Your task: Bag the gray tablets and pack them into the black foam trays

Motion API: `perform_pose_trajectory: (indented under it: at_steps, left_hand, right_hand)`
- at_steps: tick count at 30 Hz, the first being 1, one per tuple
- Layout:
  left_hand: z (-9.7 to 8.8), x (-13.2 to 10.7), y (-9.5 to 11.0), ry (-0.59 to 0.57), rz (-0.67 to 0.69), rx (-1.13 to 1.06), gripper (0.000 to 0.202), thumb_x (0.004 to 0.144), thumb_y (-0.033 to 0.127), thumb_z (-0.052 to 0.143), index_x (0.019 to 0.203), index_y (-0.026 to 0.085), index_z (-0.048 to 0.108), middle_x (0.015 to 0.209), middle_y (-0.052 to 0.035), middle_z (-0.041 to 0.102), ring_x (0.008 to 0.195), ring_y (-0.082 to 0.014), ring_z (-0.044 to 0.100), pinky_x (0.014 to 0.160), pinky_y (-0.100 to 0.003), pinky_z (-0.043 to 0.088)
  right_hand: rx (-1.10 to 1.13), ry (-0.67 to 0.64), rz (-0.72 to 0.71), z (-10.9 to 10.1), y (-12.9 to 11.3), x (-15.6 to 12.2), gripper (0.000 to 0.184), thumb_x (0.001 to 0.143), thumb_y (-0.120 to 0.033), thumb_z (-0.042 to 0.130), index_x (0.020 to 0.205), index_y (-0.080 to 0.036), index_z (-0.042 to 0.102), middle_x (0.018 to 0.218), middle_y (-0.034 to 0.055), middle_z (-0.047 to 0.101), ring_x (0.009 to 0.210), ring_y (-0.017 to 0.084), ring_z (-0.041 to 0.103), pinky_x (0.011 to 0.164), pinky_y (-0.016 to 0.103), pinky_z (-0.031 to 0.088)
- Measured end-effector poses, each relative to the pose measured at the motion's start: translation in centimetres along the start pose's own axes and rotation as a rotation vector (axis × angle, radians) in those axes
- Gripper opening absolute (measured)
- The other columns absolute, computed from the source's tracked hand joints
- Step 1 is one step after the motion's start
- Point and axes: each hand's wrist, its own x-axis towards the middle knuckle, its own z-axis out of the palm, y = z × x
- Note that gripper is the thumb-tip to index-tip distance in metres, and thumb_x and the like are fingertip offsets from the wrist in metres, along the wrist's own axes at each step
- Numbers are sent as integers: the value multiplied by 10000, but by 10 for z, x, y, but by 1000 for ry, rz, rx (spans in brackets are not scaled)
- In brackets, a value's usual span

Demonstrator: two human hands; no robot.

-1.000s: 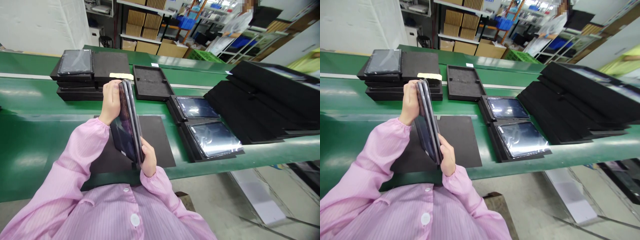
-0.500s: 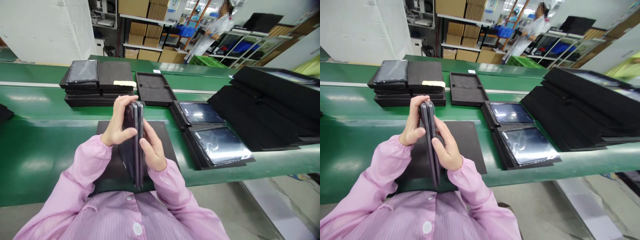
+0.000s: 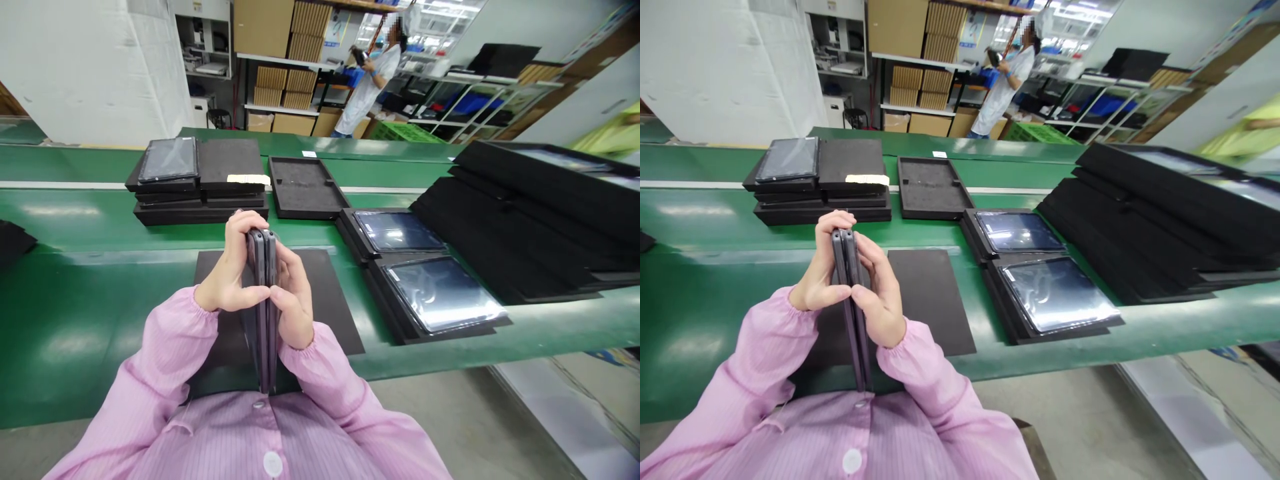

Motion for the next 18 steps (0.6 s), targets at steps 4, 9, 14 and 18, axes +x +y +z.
perform_pose_trajectory:
  at_steps: [4,9,14,18]
  left_hand:
    - [0,0,1,-17,-5,23,665,801,695,473,1293,262,357,1167,-110,420,1171,-326,440,1126,-608,272]
    - [3,0,0,26,-7,10,651,796,704,463,1264,260,372,1138,-102,427,1134,-317,453,1097,-587,324]
    - [4,0,1,54,-19,-30,632,785,680,513,1240,257,397,1132,-94,424,1110,-301,459,1079,-573,330]
    - [4,1,2,67,-42,-75,628,777,687,536,1223,265,403,1125,-87,425,1091,-289,460,1029,-541,381]
  right_hand:
    - [-26,32,-25,1,-2,1,424,876,-386,617,1283,-280,564,1423,52,552,1307,294,543,1093,513,463]
    - [-14,18,-66,2,-1,4,376,898,-339,618,1268,-297,571,1390,44,563,1315,280,530,1094,496,455]
    - [-76,65,-36,4,-4,7,356,879,-398,622,1206,-266,571,1315,65,596,1225,276,583,1034,478,499]
    - [-109,58,-12,5,-6,10,352,875,-403,621,1192,-262,562,1308,67,592,1224,271,580,1034,473,492]
